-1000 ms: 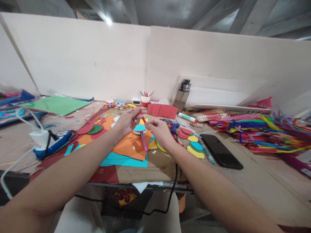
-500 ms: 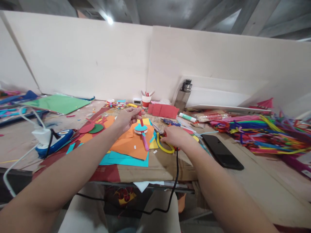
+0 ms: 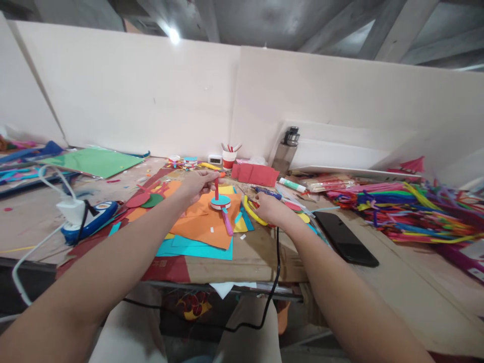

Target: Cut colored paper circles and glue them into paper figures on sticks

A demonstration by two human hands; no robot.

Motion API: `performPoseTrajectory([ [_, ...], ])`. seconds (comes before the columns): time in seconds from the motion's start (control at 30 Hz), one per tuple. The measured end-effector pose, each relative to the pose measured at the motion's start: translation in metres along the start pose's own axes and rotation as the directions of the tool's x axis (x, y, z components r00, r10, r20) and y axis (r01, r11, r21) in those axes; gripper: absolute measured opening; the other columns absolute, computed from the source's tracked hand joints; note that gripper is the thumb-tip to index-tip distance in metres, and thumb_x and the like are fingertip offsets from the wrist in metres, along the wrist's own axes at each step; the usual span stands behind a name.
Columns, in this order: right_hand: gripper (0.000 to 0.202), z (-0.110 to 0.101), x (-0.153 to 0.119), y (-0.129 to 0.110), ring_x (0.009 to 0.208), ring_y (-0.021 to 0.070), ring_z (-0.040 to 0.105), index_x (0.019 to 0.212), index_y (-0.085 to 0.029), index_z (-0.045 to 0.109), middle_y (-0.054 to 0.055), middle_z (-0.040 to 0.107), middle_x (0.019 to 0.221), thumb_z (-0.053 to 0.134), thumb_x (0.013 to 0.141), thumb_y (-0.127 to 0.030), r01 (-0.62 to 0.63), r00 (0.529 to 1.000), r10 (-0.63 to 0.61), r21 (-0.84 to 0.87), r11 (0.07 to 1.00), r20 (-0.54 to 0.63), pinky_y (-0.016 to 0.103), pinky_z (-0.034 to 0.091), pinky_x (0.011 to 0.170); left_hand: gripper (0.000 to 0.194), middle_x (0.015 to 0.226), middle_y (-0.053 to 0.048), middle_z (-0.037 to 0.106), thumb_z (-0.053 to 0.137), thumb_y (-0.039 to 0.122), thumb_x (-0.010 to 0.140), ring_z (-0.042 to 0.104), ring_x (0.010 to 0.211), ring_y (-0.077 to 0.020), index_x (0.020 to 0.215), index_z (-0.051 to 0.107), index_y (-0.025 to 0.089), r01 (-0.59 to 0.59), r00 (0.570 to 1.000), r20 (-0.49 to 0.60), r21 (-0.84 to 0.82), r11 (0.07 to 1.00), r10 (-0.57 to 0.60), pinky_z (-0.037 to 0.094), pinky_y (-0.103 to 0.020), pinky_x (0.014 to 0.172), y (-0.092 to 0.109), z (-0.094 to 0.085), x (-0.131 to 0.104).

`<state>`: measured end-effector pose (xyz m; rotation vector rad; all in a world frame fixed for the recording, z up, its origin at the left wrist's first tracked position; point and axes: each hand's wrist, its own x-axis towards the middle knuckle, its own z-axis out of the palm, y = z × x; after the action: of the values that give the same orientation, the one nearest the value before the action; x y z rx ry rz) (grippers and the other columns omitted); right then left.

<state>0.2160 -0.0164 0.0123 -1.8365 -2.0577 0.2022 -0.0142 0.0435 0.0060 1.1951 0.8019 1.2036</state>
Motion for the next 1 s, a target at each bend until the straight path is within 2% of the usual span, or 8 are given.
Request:
performPoseTrajectory([
  [0.13, 0.008, -0.003, 0.007, 0.006, 0.067, 0.0212, 0.063, 0.073, -0.020, 0.062, 0.008, 0.070, 0.074, 0.067, 0.067, -0.017, 0.035, 0.999, -0.031, 0.151, 0.988, -0.029, 0.029, 0.042, 0.062, 0.026, 0.079, -0.011, 0.072, 0.082, 0.033, 0.065, 0.048, 0.043, -0.0026, 0.071, 0.069, 0.011, -0.014, 0.997, 0.072, 0.060, 0.998, 0.010, 0.021, -0.015, 0.034, -0.003, -0.004, 0.003],
  [0.23, 0.010, -0.006, 0.005, 0.007, 0.058, 0.0192, 0.060, 0.071, -0.020, 0.057, 0.003, 0.064, 0.061, 0.065, 0.065, -0.018, 0.056, 0.998, -0.040, 0.407, 0.912, -0.048, 0.030, 0.043, 0.059, 0.027, 0.078, -0.010, 0.072, 0.081, 0.037, 0.067, 0.043, 0.041, -0.0020, 0.070, 0.070, 0.012, -0.020, 0.994, 0.109, 0.102, 0.995, 0.009, 0.019, -0.017, 0.034, -0.005, -0.006, 0.003],
  [0.33, 0.017, -0.010, 0.000, 0.001, 0.063, 0.0188, 0.061, 0.083, -0.019, 0.057, 0.003, 0.066, 0.070, 0.062, 0.068, -0.023, 0.126, 0.992, -0.099, 0.625, 0.770, -0.078, 0.030, 0.047, 0.060, 0.031, 0.073, -0.009, 0.070, 0.078, 0.042, 0.069, 0.041, 0.041, -0.0016, 0.070, 0.070, 0.012, -0.006, 0.990, 0.138, 0.151, 0.988, -0.015, 0.019, -0.017, 0.035, -0.003, -0.007, 0.002],
  [0.53, 0.052, -0.020, -0.007, -0.015, 0.078, 0.0170, 0.061, 0.116, -0.019, 0.052, 0.007, 0.066, 0.099, 0.067, 0.067, -0.029, 0.306, 0.951, -0.165, 0.729, 0.613, -0.260, 0.029, 0.052, 0.065, 0.032, 0.053, -0.001, 0.058, 0.079, 0.040, 0.068, 0.039, 0.042, -0.0026, 0.076, 0.072, 0.010, 0.018, 0.988, 0.145, 0.195, 0.981, -0.047, 0.018, -0.016, 0.037, 0.014, -0.007, -0.004],
  [0.63, 0.051, -0.022, -0.008, -0.017, 0.064, 0.0140, 0.059, 0.116, -0.021, 0.051, 0.001, 0.062, 0.083, 0.065, 0.067, -0.028, 0.225, 0.974, -0.110, 0.820, 0.527, -0.196, 0.027, 0.051, 0.057, 0.031, 0.056, -0.002, 0.061, 0.078, 0.038, 0.068, 0.039, 0.043, -0.0026, 0.076, 0.071, 0.009, 0.001, 0.989, 0.145, 0.191, 0.982, -0.029, 0.020, -0.017, 0.039, 0.019, -0.010, -0.005],
  [0.73, 0.032, -0.025, -0.011, -0.016, 0.045, 0.0116, 0.048, 0.102, -0.021, 0.054, -0.004, 0.052, 0.059, 0.059, 0.073, -0.034, 0.057, 0.994, -0.105, 0.892, 0.449, -0.010, 0.024, 0.040, 0.041, 0.029, 0.067, -0.006, 0.067, 0.077, 0.037, 0.071, 0.040, 0.044, -0.0019, 0.075, 0.071, 0.009, -0.018, 0.979, 0.201, 0.200, 0.980, -0.023, 0.022, -0.017, 0.039, 0.019, -0.017, -0.002],
  [0.83, 0.026, -0.031, -0.014, -0.015, 0.040, 0.0114, 0.044, 0.095, -0.019, 0.058, -0.004, 0.049, 0.052, 0.057, 0.079, -0.040, -0.053, 0.969, -0.189, 0.881, 0.470, 0.159, 0.024, 0.033, 0.037, 0.027, 0.075, -0.007, 0.069, 0.076, 0.036, 0.073, 0.042, 0.044, -0.0009, 0.073, 0.071, 0.010, -0.011, 0.967, 0.251, 0.200, 0.980, -0.041, 0.024, -0.016, 0.040, 0.018, -0.023, 0.000],
  [1.0, 0.024, -0.034, -0.015, -0.012, 0.059, 0.0116, 0.056, 0.091, -0.017, 0.065, -0.001, 0.060, 0.067, 0.061, 0.081, -0.038, 0.091, 0.922, -0.358, 0.815, 0.572, 0.148, 0.022, 0.042, 0.053, 0.025, 0.081, -0.008, 0.071, 0.077, 0.034, 0.071, 0.044, 0.045, -0.0010, 0.070, 0.069, 0.010, -0.011, 0.960, 0.277, 0.150, 0.989, -0.031, 0.029, -0.015, 0.040, 0.022, -0.027, 0.000],
])
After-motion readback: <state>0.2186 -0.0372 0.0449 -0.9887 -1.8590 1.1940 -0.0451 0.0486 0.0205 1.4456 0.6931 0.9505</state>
